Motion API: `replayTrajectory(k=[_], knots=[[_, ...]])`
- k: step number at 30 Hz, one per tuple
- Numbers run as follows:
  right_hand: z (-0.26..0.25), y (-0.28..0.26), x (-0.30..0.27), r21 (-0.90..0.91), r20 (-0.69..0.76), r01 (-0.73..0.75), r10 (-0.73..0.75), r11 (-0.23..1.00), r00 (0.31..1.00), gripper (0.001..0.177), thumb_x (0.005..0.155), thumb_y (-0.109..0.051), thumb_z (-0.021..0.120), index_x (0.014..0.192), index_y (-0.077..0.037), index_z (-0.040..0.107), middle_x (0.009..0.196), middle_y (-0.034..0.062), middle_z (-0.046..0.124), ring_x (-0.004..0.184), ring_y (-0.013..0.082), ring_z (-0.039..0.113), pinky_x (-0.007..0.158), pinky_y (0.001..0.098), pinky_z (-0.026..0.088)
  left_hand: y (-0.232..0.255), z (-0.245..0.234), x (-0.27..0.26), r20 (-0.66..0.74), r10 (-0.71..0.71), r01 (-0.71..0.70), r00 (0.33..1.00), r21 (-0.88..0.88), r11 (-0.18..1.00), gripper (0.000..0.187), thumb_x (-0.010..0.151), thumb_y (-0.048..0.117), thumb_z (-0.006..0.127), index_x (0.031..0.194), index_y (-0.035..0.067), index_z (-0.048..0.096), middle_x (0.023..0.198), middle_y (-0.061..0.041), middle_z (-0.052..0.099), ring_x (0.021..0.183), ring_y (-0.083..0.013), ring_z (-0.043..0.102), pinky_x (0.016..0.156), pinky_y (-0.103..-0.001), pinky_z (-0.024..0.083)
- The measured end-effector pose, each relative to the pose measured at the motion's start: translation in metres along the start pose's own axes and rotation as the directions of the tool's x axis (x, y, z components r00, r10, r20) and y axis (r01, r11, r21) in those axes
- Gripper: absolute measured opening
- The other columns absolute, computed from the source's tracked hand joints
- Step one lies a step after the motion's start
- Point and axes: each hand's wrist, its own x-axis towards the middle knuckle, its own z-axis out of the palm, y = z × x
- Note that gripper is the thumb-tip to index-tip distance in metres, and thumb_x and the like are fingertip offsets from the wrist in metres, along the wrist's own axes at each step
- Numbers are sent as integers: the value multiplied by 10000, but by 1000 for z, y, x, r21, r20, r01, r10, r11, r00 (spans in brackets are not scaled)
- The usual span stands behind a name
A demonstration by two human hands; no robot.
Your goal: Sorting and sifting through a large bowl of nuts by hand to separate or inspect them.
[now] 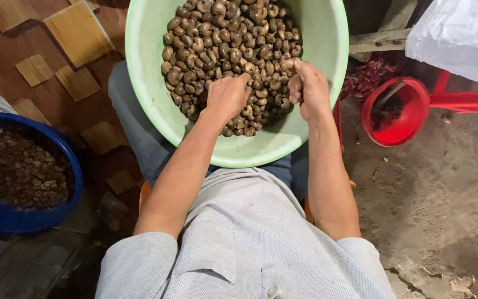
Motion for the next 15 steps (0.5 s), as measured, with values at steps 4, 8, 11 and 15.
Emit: replayTrajectory(k=[4,8,11,15], knots=[[0,-1,-1,128,-77,-47,57,991,995,291,1001,-373,709,1068,-91,708,628,24,398,514,124,456,464,291,376,7,-17,-5,37,-5,7,999,-45,999,323,1001,189,630,1302,86,683,963,-191,768,905,-376,760,838,-521,599],[7,-8,-9,-78,-98,60,-67,995,993,252,1074,-255,619,1162,-21,582,622,14,454,505,97,465,472,270,394,16,-41,-18,82,-3,16,997,-154,988,341,1024,166,626,1331,23,654,1047,-224,754,973,-410,740,854,-556,582],[2,3,-6,-387,-33,178,-207,905,978,300,1099,-203,586,1297,23,584,708,78,567,614,148,544,560,342,453,20,-52,-27,122,-16,31,992,-129,991,370,1015,161,642,1358,25,622,1081,-249,745,1006,-432,728,852,-607,572],[14,15,-6,-776,115,218,-207,592,972,219,1078,-210,593,1250,-100,672,878,144,754,813,340,739,699,499,565,1,-21,-23,127,-9,5,992,33,999,444,975,145,683,1399,67,578,965,-207,761,866,-370,753,760,-562,595]])
